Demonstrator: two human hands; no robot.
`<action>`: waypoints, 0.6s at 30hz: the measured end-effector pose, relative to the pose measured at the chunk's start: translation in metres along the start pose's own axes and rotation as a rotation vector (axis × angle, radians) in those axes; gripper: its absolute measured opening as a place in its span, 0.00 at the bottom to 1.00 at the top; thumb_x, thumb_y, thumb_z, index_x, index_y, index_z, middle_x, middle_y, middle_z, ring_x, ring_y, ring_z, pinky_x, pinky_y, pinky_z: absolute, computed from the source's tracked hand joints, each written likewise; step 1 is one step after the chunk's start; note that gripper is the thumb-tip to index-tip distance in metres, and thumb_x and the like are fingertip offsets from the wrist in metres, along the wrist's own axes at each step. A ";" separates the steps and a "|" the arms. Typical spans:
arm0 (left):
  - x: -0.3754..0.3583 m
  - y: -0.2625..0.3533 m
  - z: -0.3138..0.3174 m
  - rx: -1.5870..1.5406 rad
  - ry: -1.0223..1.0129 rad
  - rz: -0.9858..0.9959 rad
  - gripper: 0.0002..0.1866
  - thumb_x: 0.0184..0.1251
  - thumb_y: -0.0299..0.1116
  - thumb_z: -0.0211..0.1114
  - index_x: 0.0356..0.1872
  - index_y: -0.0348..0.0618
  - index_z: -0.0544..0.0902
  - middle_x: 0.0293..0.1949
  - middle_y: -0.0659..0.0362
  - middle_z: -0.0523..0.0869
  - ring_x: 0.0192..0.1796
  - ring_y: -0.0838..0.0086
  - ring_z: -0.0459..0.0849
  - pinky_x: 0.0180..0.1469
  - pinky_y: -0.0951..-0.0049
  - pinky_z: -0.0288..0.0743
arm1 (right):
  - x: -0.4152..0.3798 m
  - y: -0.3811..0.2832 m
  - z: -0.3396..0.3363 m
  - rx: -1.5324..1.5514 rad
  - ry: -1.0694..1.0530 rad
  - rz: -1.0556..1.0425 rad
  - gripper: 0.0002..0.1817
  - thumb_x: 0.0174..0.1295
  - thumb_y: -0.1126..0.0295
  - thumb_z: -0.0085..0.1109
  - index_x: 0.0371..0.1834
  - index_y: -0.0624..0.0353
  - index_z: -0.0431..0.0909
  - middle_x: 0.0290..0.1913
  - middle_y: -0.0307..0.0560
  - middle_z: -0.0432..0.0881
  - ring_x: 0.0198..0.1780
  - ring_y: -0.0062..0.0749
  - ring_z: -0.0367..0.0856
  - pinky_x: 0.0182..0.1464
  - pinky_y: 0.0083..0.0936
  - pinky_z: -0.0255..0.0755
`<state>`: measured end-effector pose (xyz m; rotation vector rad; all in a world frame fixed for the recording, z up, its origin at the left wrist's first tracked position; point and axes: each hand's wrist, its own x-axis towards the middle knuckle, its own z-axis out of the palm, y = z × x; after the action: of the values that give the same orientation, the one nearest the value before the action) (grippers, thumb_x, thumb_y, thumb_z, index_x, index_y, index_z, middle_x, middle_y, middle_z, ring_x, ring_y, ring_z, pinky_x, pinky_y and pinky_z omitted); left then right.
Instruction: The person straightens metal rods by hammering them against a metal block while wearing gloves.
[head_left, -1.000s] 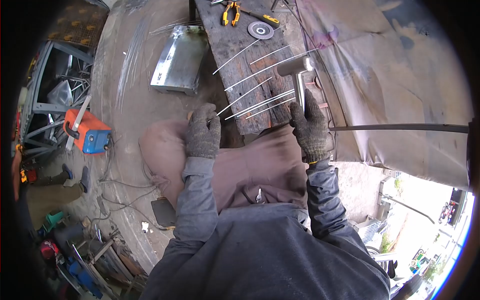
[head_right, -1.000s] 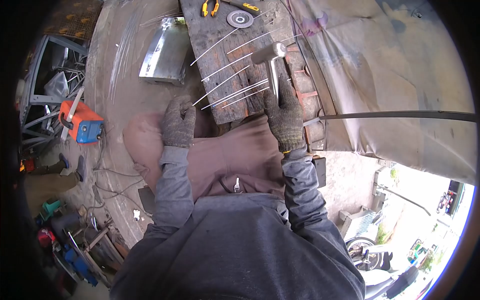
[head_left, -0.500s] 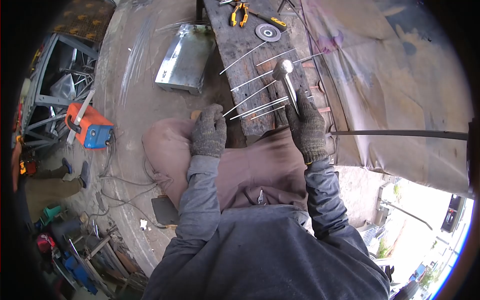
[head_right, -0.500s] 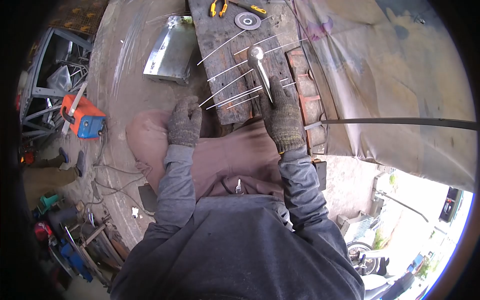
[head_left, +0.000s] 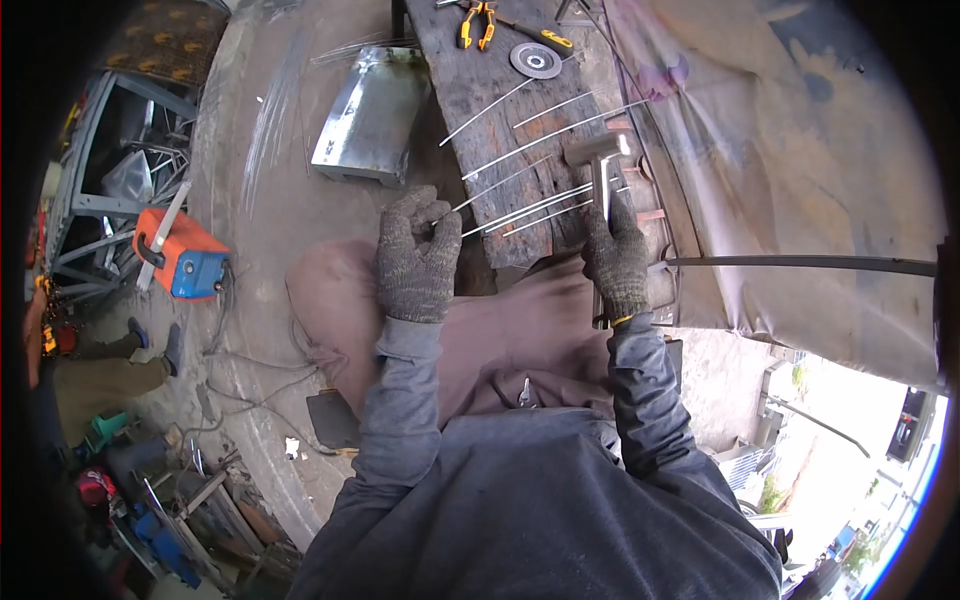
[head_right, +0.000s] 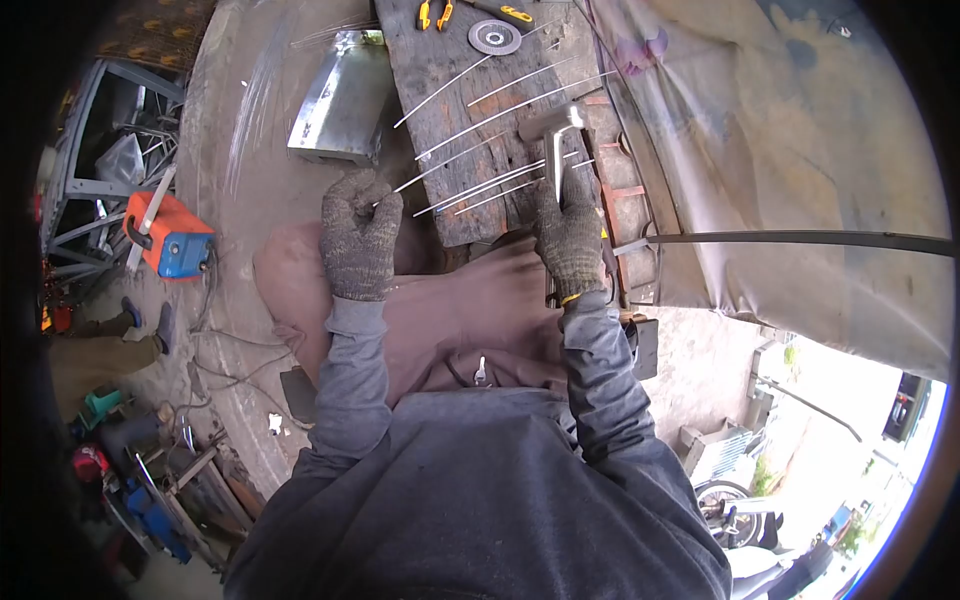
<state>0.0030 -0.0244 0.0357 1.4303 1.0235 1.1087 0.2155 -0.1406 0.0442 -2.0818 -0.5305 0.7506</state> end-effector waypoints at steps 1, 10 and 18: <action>-0.001 0.018 0.009 -0.181 0.037 0.021 0.20 0.64 0.20 0.72 0.57 0.40 0.79 0.46 0.59 0.86 0.46 0.78 0.84 0.49 0.76 0.81 | 0.002 0.004 -0.002 -0.002 -0.003 0.005 0.19 0.76 0.59 0.57 0.54 0.66 0.79 0.35 0.48 0.84 0.27 0.33 0.84 0.28 0.31 0.79; -0.005 0.060 0.074 -0.052 -0.177 0.407 0.21 0.62 0.20 0.74 0.56 0.37 0.80 0.51 0.56 0.85 0.49 0.74 0.86 0.51 0.72 0.82 | 0.012 0.016 -0.019 0.556 -0.068 0.133 0.12 0.76 0.59 0.57 0.45 0.56 0.78 0.25 0.37 0.77 0.15 0.20 0.71 0.14 0.21 0.65; -0.007 0.057 0.088 -0.036 -0.168 0.366 0.31 0.61 0.22 0.77 0.65 0.36 0.73 0.50 0.54 0.82 0.46 0.73 0.86 0.51 0.69 0.82 | 0.013 0.021 -0.019 0.541 -0.093 0.123 0.14 0.76 0.55 0.58 0.44 0.55 0.78 0.25 0.37 0.77 0.16 0.20 0.71 0.15 0.21 0.66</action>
<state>0.0891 -0.0566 0.0858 1.6932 0.6345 1.2330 0.2398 -0.1554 0.0316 -1.5894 -0.2138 0.9469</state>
